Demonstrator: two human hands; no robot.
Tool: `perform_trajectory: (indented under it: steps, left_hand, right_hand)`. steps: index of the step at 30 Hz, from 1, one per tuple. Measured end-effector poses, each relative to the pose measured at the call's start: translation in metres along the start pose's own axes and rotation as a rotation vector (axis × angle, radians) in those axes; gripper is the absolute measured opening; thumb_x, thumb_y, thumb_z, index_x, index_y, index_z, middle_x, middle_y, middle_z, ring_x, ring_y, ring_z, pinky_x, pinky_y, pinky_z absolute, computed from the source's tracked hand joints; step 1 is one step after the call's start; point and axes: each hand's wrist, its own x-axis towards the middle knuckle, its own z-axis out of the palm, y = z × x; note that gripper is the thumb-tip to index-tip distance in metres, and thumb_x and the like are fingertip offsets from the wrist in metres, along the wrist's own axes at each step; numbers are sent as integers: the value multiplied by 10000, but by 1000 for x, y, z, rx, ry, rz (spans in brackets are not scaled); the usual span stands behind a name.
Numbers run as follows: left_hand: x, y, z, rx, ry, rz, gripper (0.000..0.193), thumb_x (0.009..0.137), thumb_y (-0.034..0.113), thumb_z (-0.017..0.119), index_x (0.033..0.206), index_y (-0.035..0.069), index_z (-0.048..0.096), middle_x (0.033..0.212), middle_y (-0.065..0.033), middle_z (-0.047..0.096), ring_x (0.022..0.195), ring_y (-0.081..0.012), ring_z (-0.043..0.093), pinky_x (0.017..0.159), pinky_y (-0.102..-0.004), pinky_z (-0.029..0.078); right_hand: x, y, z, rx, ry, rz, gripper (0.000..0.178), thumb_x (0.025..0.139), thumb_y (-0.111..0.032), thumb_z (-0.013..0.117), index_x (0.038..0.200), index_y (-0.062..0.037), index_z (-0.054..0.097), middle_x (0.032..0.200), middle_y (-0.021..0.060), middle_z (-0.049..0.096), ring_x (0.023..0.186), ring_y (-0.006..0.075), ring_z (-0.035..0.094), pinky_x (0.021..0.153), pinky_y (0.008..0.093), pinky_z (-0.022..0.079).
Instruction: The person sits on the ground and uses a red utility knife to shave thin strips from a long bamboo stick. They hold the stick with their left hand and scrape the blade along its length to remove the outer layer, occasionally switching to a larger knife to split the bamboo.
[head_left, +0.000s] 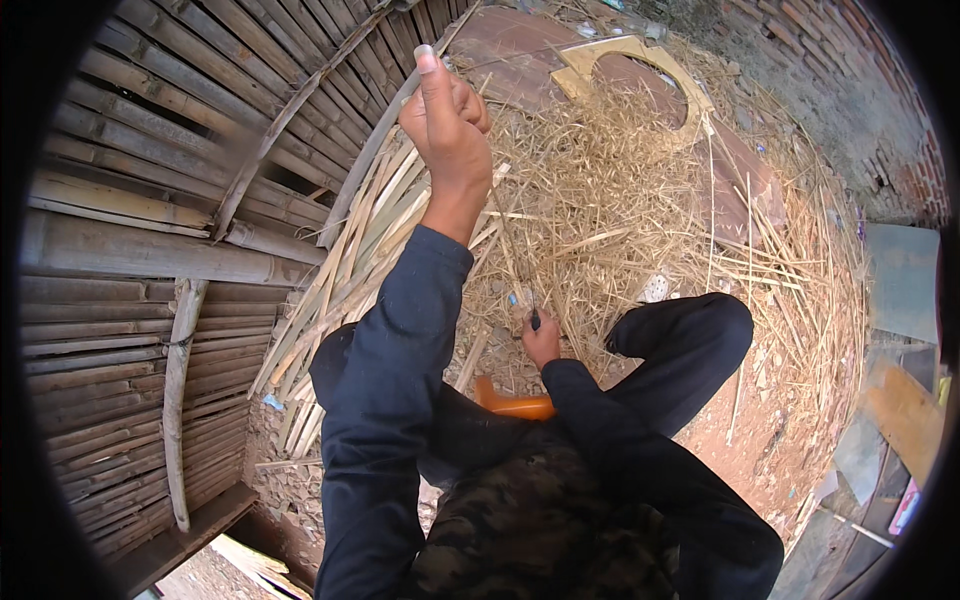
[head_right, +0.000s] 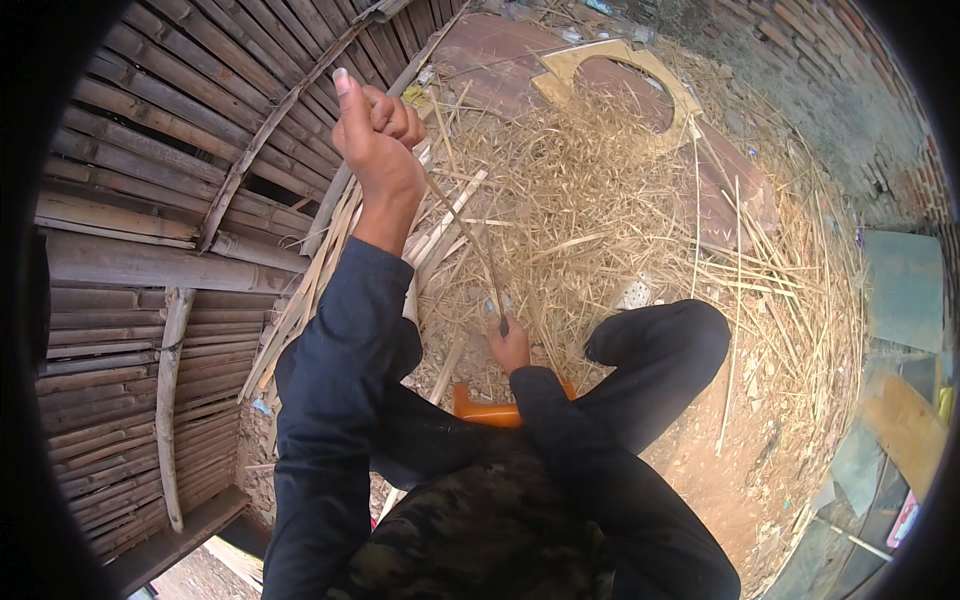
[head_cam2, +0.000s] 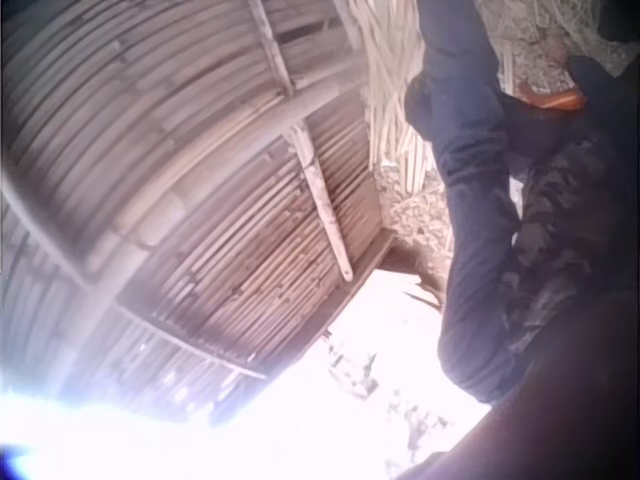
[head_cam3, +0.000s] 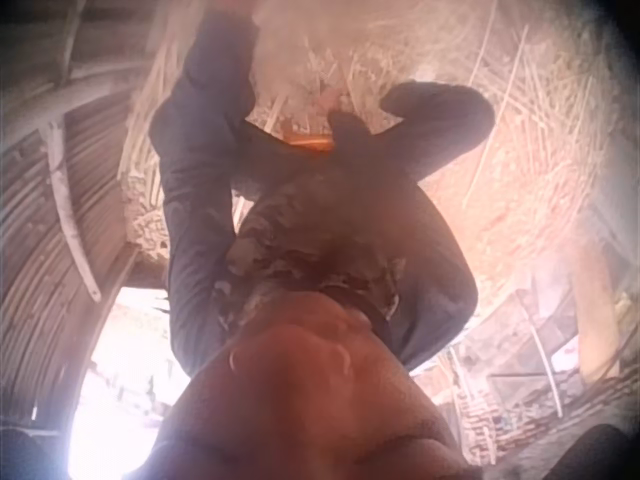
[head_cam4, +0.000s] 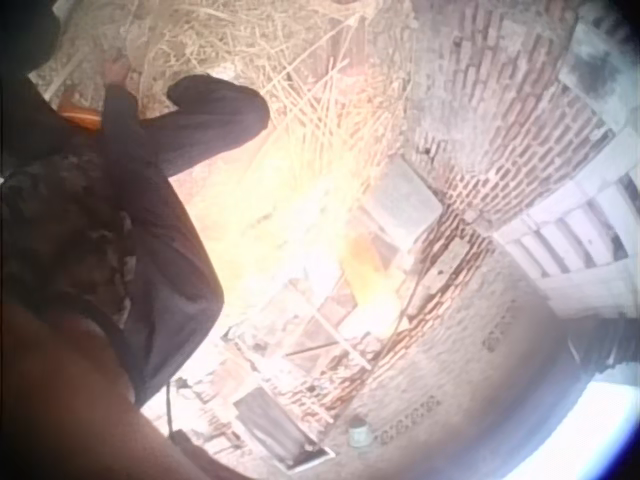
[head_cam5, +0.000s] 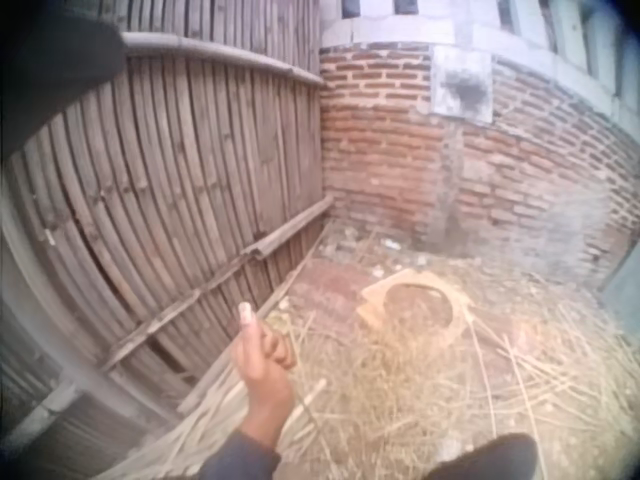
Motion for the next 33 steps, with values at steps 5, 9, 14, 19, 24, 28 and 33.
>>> perform_trajectory:
  steps: [5, 9, 14, 19, 24, 28, 33]
  left_hand:
    - [-1, 24, 8, 106, 58, -15, 529, 975, 457, 395, 565, 162, 239, 491, 33, 185, 435, -100, 157, 427, -285, 163]
    - [-1, 60, 22, 125, -106, -12, 519, 972, 450, 370, 562, 156, 247, 489, 39, 179, 451, -95, 143, 430, -278, 154]
    - [-10, 45, 16, 48, -102, 31, 515, 979, 410, 400, 561, 138, 270, 495, 38, 219, 441, -75, 180, 421, -259, 158]
    - [-13, 38, 17, 108, -100, 103, 526, 983, 425, 361, 554, 138, 257, 491, 33, 187, 447, -91, 144, 431, -272, 148]
    - [-14, 35, 15, 113, -86, 117, 532, 985, 425, 366, 552, 136, 253, 490, 33, 186, 448, -91, 144, 430, -272, 145]
    - [-12, 36, 16, 4, -112, 102, 527, 984, 380, 430, 547, 138, 263, 499, 37, 231, 438, -67, 190, 418, -253, 169]
    - [-3, 65, 19, 70, -91, 126, 545, 977, 453, 390, 552, 140, 254, 496, 39, 203, 446, -72, 171, 421, -255, 155]
  right_hand:
    - [-12, 90, -2, 52, -362, 1037, 250, 891, -229, 518, 804, 1, 566, 571, 66, 488, 415, 169, 423, 390, 374, 332]
    - [-4, 70, -3, 485, -527, 1174, 133, 824, -123, 496, 706, -63, 481, 527, 19, 379, 394, 136, 351, 393, 292, 277]
    - [10, 48, -10, 460, -400, 958, 79, 816, -69, 504, 753, -32, 534, 544, 47, 444, 432, 180, 444, 444, 348, 374]
    - [18, -27, -9, -75, 74, -83, 157, 870, -139, 540, 868, 10, 589, 639, 138, 569, 563, 237, 571, 560, 349, 444]
    - [18, -52, -8, 109, 81, -129, 177, 870, -148, 563, 866, 28, 581, 663, 156, 576, 580, 247, 570, 578, 355, 442]
    - [6, 59, 5, -179, -174, 467, 206, 894, -161, 528, 926, 41, 551, 640, 122, 554, 497, 207, 521, 481, 368, 419]
    - [-10, 64, 6, 250, -334, 1005, 129, 862, -119, 483, 756, -46, 486, 528, 47, 430, 405, 170, 417, 369, 365, 338]
